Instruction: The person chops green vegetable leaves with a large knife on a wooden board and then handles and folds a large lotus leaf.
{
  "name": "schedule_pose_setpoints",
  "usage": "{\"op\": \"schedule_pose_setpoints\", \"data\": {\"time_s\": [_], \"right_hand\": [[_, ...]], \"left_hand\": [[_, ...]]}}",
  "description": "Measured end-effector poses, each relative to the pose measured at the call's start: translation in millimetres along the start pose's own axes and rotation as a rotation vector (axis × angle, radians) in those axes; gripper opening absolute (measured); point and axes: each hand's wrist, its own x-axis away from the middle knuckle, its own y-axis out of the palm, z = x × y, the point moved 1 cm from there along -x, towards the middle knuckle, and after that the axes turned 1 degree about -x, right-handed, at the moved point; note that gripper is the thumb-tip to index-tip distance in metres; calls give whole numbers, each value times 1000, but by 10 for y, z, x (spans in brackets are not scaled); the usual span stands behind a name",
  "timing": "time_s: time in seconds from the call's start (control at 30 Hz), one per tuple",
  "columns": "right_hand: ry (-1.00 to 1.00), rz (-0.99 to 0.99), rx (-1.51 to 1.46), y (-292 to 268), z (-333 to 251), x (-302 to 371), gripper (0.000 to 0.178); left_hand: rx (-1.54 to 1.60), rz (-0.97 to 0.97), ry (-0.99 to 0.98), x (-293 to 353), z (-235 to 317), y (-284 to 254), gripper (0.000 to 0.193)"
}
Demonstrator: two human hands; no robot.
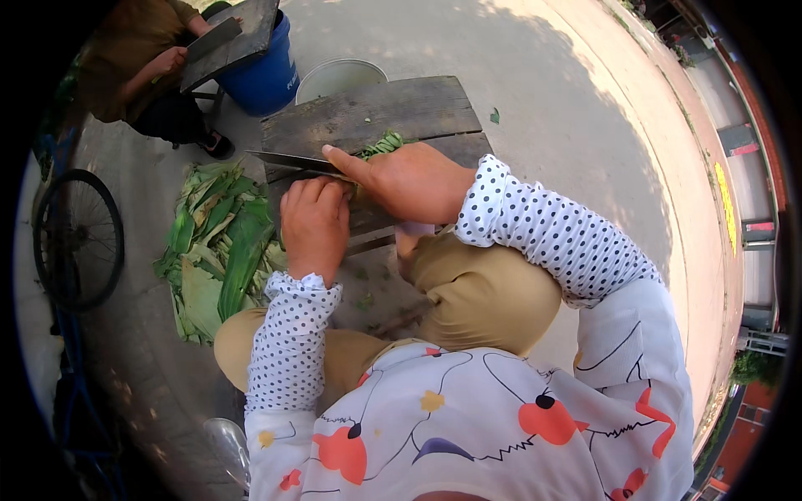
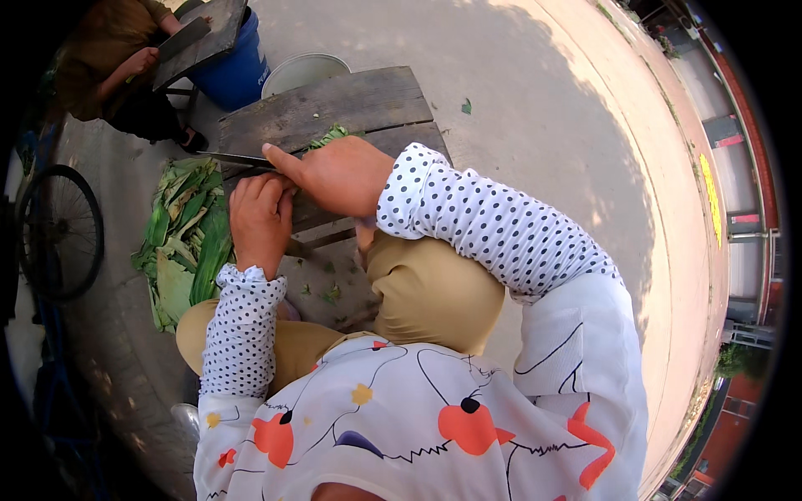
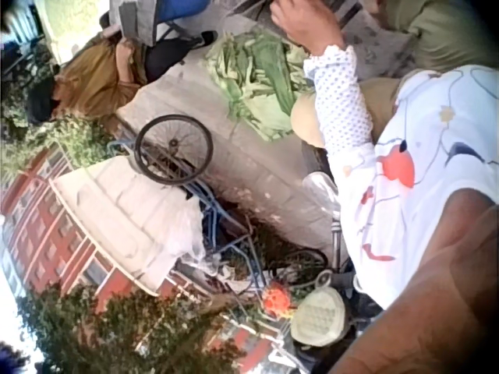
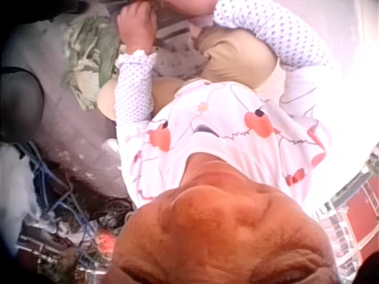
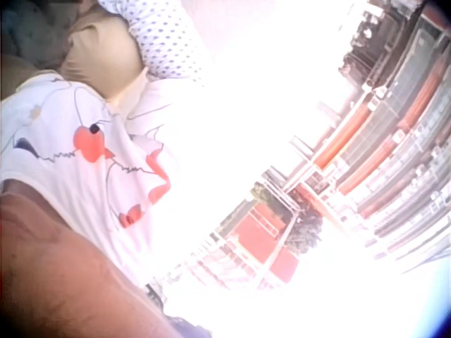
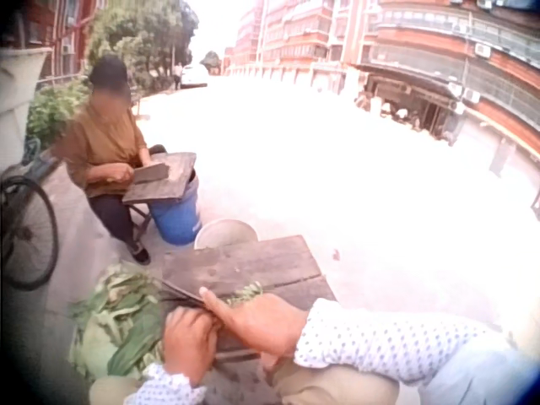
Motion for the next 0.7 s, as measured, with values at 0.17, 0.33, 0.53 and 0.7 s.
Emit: {"op": "schedule_pose_setpoints", "data": {"time_s": [0.17, 0.33, 0.53, 0.7], "right_hand": [[-139, 197, 223, -436, -262, 93, 95], [-177, 296, 267, -584, -457, 69, 98], [95, 180, -70, -450, -208, 155, 91], [227, 83, -269, -355, -43, 326, 74]], "left_hand": [[-39, 8, -5, 23, -26, 50, 18], [-51, 9, -62, 9, -64, 110, 21], [66, 14, 43, -4, -21, -2, 17], [51, 21, -11, -5, -8, -6, 15]]}}
